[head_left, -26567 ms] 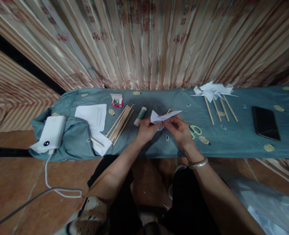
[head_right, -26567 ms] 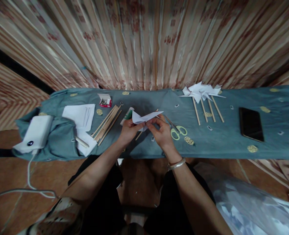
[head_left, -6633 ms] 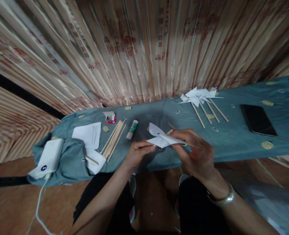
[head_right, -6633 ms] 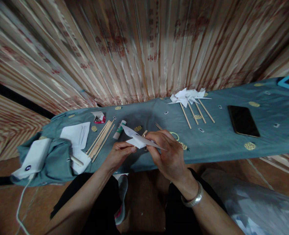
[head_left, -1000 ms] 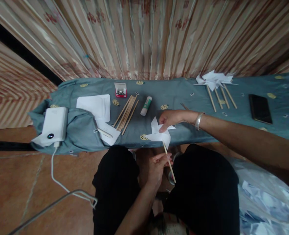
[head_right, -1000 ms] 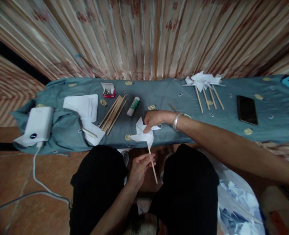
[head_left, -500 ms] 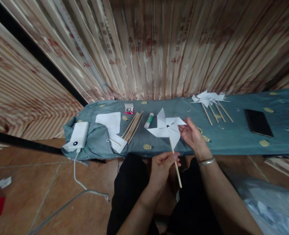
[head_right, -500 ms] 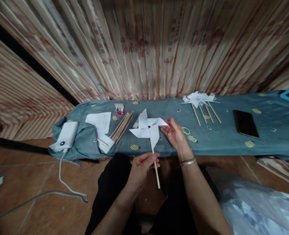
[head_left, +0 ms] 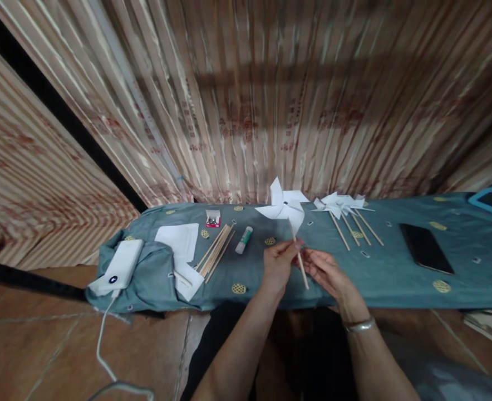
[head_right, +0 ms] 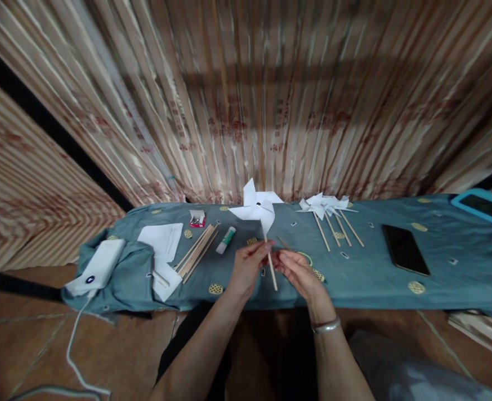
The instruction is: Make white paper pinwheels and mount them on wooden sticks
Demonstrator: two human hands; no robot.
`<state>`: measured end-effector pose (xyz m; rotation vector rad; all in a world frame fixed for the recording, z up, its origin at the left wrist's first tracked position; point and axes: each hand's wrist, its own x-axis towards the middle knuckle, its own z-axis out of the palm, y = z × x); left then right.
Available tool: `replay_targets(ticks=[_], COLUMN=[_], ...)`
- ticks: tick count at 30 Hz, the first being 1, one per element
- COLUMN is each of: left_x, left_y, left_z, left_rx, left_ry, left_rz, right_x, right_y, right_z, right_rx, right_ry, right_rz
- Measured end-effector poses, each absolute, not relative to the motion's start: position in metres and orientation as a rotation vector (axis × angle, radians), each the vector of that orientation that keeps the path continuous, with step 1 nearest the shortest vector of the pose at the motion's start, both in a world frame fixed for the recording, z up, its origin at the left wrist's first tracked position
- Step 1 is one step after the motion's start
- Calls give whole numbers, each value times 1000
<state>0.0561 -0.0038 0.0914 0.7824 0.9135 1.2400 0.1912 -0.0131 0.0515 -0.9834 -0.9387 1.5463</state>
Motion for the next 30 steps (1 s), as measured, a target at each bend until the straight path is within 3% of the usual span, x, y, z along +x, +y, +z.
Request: replay_targets(ticks=[20, 27, 30], left_x=[20, 25, 30], left_y=[-8, -21, -26], left_z=[67, 46, 36], left_rx=[845, 933, 1027], left_ry=[1009, 1055, 1062], left_rz=[1167, 1003, 914], right_x=[180, 215, 221], right_y=[-9, 14, 17], right_z=[52, 46, 47], right_rx=[-1112, -1084, -1039], right_ry=[-1228, -681, -643], right_rz=[1679, 1101, 1000])
